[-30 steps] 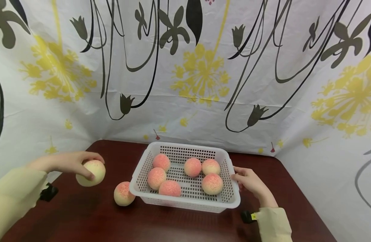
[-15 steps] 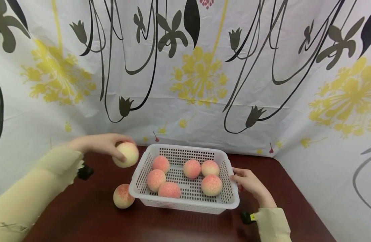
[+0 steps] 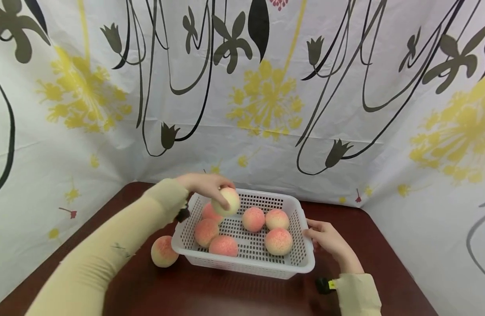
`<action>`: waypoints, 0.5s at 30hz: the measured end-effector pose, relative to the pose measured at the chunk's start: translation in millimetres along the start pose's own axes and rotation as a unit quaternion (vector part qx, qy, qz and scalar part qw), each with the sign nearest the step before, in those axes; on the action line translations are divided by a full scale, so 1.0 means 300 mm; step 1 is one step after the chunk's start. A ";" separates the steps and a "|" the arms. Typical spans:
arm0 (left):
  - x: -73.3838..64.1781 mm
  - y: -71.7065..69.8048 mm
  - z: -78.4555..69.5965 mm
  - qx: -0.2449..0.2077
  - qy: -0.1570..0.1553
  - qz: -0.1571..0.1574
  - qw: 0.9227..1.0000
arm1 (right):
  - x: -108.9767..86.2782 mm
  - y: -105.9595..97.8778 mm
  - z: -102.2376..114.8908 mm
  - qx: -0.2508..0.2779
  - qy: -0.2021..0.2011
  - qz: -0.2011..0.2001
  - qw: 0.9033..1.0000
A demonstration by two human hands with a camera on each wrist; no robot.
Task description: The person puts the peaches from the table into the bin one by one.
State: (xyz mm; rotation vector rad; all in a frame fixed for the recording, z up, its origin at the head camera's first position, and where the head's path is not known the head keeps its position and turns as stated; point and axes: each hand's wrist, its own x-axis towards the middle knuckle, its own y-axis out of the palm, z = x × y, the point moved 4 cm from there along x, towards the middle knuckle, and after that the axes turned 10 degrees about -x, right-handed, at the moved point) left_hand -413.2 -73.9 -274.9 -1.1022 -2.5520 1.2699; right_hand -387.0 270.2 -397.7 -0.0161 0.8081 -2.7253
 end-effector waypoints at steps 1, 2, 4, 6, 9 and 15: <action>0.029 0.011 -0.003 0.009 0.000 0.000 1.000 | 0.000 -0.007 0.002 -0.001 -0.005 -0.002 1.000; 0.055 0.023 -0.002 0.020 -0.003 0.001 1.000 | 0.000 -0.012 0.005 -0.001 -0.008 -0.002 1.000; 0.097 0.046 0.001 0.040 -0.015 0.006 0.999 | 0.000 -0.017 0.007 0.002 -0.013 0.000 1.000; 0.129 0.070 0.011 0.061 -0.038 0.009 0.997 | 0.000 -0.015 0.006 0.005 -0.014 0.005 1.000; 0.160 0.100 0.022 0.091 -0.069 0.003 0.993 | -0.003 -0.011 0.001 0.009 -0.013 0.003 1.000; 0.197 0.144 0.025 0.114 -0.088 0.008 0.990 | -0.017 -0.013 -0.014 0.009 -0.011 -0.005 1.000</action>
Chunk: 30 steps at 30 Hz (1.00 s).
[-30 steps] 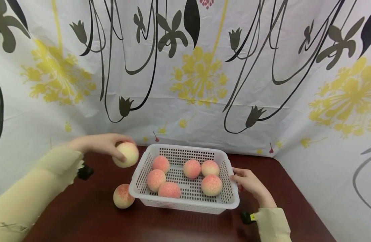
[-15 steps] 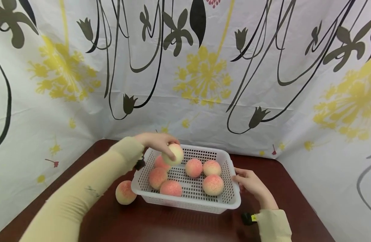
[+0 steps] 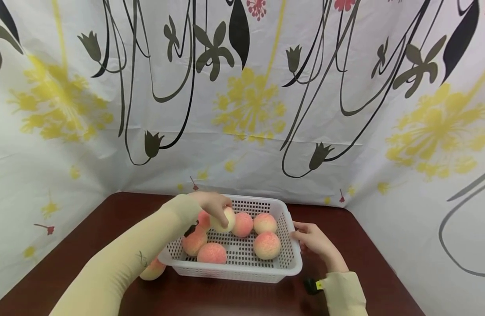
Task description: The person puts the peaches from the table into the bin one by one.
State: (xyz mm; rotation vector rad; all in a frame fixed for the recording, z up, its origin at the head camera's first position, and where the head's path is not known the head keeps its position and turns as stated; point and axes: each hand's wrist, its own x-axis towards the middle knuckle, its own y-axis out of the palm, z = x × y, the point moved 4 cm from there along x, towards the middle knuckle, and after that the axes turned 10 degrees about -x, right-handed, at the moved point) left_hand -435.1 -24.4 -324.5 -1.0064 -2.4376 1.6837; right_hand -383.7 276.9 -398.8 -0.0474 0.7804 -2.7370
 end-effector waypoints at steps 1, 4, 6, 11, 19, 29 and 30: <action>0.002 0.008 0.001 0.000 0.000 0.005 1.000 | -0.001 0.002 -0.001 0.000 0.001 0.001 1.000; 0.009 0.029 0.000 -0.003 -0.002 0.016 1.000 | -0.006 0.002 -0.003 0.001 0.002 -0.005 1.000; 0.014 0.041 -0.003 -0.003 -0.009 0.017 1.000 | -0.009 -0.002 -0.001 0.003 0.002 -0.011 1.000; 0.009 0.072 0.010 -0.034 -0.065 0.025 0.997 | -0.006 -0.001 0.003 0.007 0.000 -0.006 1.000; -0.053 0.102 0.002 -0.036 -0.077 0.004 0.996 | 0.004 0.013 0.010 0.000 -0.002 -0.005 1.000; 0.021 0.120 0.002 0.184 -0.049 -0.015 0.982 | -0.001 0.006 0.005 0.003 -0.006 -0.005 1.000; 0.023 0.122 -0.001 0.192 -0.046 -0.019 0.980 | -0.002 0.004 0.005 0.004 -0.004 -0.004 1.000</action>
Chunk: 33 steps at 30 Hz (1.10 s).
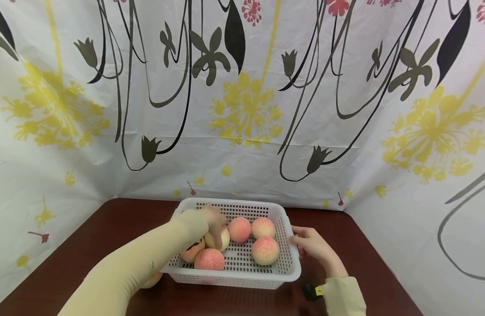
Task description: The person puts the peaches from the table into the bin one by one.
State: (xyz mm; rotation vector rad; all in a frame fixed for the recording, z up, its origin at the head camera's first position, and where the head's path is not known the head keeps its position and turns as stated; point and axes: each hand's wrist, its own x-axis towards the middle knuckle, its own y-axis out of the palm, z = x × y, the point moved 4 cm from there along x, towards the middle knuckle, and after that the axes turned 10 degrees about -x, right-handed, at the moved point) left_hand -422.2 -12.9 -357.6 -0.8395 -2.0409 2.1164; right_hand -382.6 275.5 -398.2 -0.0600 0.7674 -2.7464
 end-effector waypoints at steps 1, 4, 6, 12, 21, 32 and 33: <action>-0.003 0.003 0.002 -0.015 -0.009 -0.002 1.000 | 0.000 0.001 0.000 0.000 0.003 0.002 1.000; -0.011 0.003 -0.003 -0.032 -0.024 -0.012 0.999 | 0.005 -0.004 0.005 -0.001 0.006 0.005 1.000; -0.014 -0.006 -0.011 -0.021 -0.027 -0.020 0.999 | 0.011 -0.014 0.011 -0.004 0.002 0.000 1.000; -0.015 -0.029 -0.047 0.059 0.005 -0.033 0.998 | 0.025 -0.033 0.021 -0.009 0.000 -0.007 1.000; -0.023 -0.001 -0.060 0.047 -0.003 -0.009 0.999 | 0.005 -0.005 0.002 -0.002 0.002 0.007 1.000; -0.042 -0.029 -0.040 0.025 0.002 -0.020 0.999 | 0.007 -0.006 -0.004 -0.010 0.003 0.004 1.000; -0.045 -0.041 -0.027 -0.005 -0.002 -0.018 1.000 | 0.006 -0.008 -0.004 -0.011 0.003 0.002 1.000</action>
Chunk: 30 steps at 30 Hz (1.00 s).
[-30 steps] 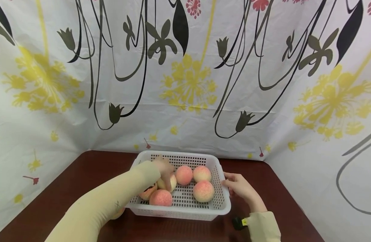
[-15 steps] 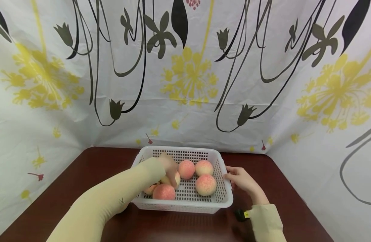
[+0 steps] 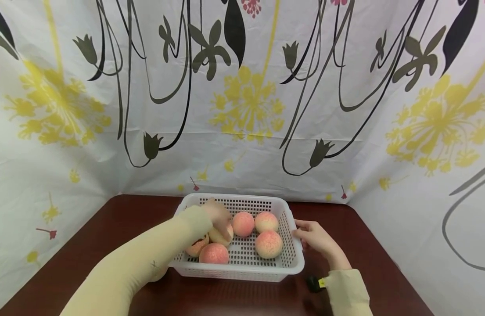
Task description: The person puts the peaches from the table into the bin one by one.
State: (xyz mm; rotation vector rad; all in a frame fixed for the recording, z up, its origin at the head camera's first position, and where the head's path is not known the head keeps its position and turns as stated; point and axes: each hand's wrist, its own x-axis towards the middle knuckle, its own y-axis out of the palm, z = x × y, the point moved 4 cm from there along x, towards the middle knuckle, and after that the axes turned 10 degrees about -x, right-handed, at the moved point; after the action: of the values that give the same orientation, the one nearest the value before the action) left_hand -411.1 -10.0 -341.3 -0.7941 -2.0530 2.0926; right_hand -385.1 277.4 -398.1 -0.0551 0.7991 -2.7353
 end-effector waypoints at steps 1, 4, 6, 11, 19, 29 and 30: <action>-0.003 -0.013 0.020 -0.027 -0.007 -0.001 1.000 | 0.002 0.000 0.002 -0.001 0.000 -0.002 1.000; -0.021 -0.068 0.094 -0.090 -0.018 -0.013 0.996 | 0.008 -0.002 0.008 0.001 0.000 -0.005 1.000; -0.047 -0.105 0.150 -0.106 -0.010 -0.022 0.994 | 0.012 -0.002 0.012 0.000 -0.001 -0.006 1.000; -0.177 -0.166 0.306 -0.192 0.026 -0.049 0.980 | 0.021 0.010 0.026 -0.002 -0.004 0.006 1.000; -0.420 -0.090 0.483 -0.282 0.053 -0.031 0.957 | 0.024 0.010 0.036 -0.014 0.002 -0.005 1.000; -0.463 0.189 0.490 -0.379 0.045 0.119 0.917 | 0.008 0.014 0.009 -0.013 0.003 -0.004 1.000; -0.460 0.205 0.486 -0.391 0.054 0.130 0.909 | 0.009 0.018 0.007 -0.012 0.004 -0.002 1.000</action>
State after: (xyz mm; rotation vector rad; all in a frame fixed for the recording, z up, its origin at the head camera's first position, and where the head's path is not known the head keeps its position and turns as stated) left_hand -338.0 -205.1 -367.2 -1.2930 -2.8583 1.1957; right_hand -385.9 271.2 -399.4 -0.0501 0.8363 -2.7311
